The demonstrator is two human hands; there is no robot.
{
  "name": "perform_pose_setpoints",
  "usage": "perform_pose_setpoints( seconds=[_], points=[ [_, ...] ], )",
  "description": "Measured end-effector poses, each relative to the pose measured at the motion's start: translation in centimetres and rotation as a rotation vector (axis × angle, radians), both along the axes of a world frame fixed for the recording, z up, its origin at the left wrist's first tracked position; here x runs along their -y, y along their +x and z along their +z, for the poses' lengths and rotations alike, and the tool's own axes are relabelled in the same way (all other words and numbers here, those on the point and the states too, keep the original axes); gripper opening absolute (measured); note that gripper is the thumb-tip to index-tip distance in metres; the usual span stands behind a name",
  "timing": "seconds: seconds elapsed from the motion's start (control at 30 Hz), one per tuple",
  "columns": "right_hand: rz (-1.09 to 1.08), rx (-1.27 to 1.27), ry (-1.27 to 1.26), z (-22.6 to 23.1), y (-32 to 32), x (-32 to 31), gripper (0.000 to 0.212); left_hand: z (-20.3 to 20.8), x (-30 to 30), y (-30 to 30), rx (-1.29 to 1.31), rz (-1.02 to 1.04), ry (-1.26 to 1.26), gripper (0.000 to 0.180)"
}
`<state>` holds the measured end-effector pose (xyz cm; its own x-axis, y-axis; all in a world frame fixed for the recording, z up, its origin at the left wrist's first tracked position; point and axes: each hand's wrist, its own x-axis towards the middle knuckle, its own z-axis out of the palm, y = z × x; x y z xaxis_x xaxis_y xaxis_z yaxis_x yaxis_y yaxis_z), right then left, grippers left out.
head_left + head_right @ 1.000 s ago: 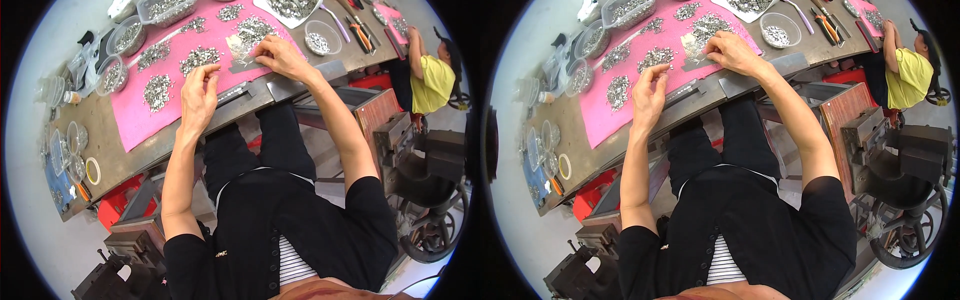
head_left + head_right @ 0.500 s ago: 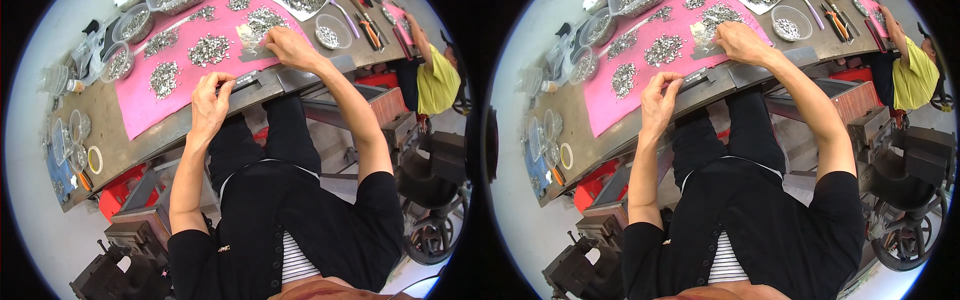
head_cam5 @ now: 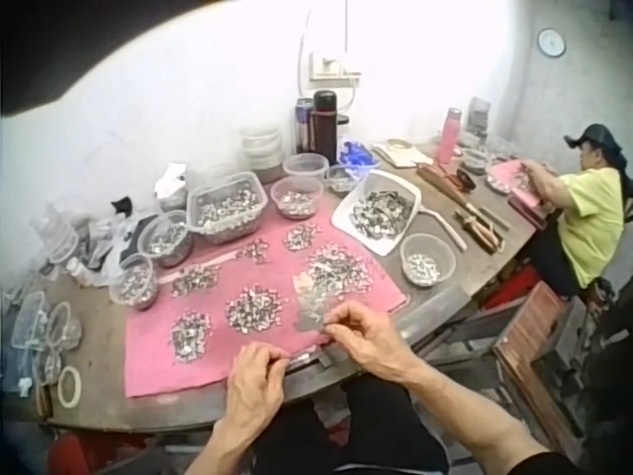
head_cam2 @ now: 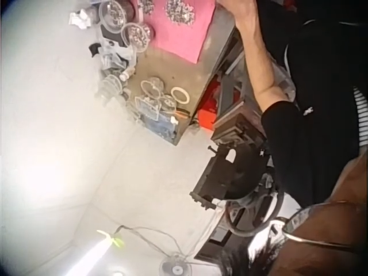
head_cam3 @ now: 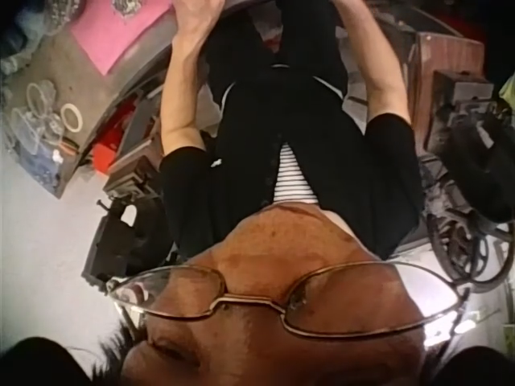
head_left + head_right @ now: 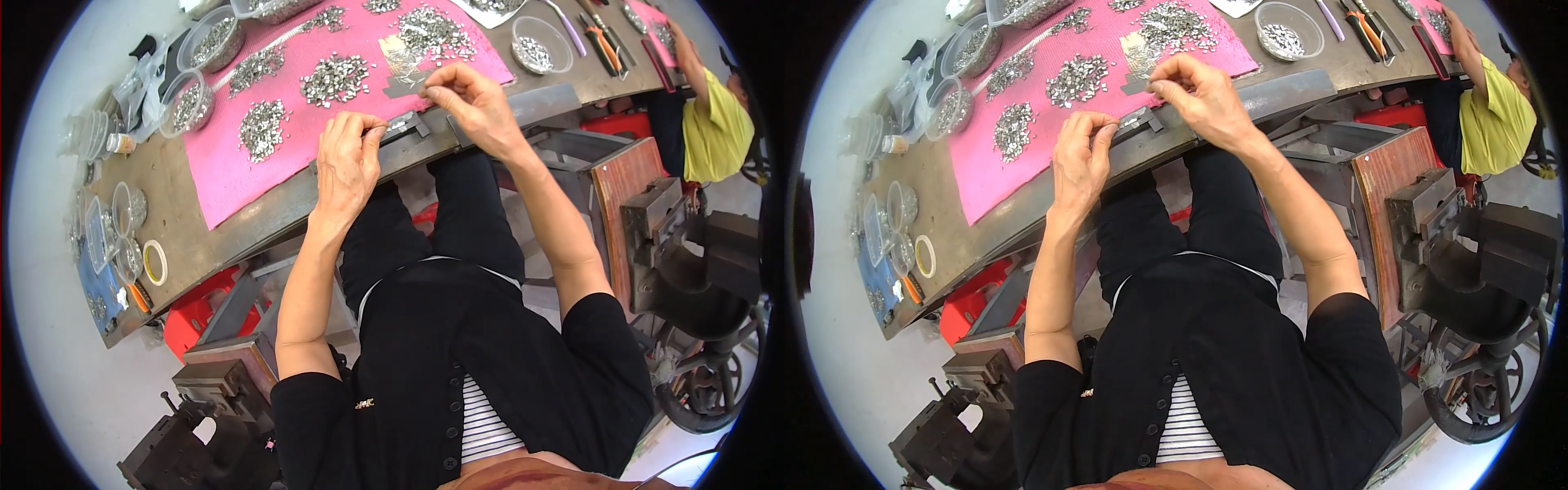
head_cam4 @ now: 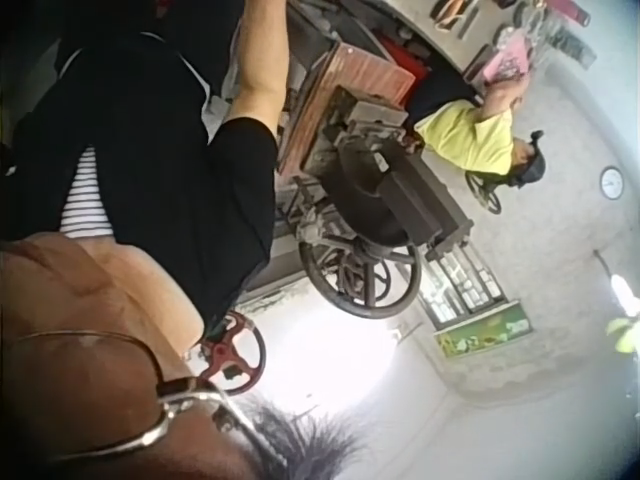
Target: The person is picking small metal parts and precisely placing them into a specialized metal jig for assembly.
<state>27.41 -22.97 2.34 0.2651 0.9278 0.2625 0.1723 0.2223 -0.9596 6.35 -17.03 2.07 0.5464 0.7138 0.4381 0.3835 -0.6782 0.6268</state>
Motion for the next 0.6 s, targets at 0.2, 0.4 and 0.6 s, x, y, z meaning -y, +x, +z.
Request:
perform_pose_setpoints(
  seconds=[0.2, 0.4, 0.6],
  points=[
    [0.041, 0.178, -0.019, 0.0, -2.7, 1.0, 0.010, 0.1, 0.9, 0.4, -0.049, 0.023, 0.284, 0.010],
    [-0.022, 0.514, 0.111, -1.0, -3.9, 0.5, 0.006, -0.6, 1.5, 0.3, -0.026, 0.098, 0.195, 0.024],
    [-0.027, 0.487, 0.062, -1.9, -4.0, 0.3, 0.007, -1.6, 2.5, -0.4, 0.056, 0.169, 0.216, 0.037]
  ],
)
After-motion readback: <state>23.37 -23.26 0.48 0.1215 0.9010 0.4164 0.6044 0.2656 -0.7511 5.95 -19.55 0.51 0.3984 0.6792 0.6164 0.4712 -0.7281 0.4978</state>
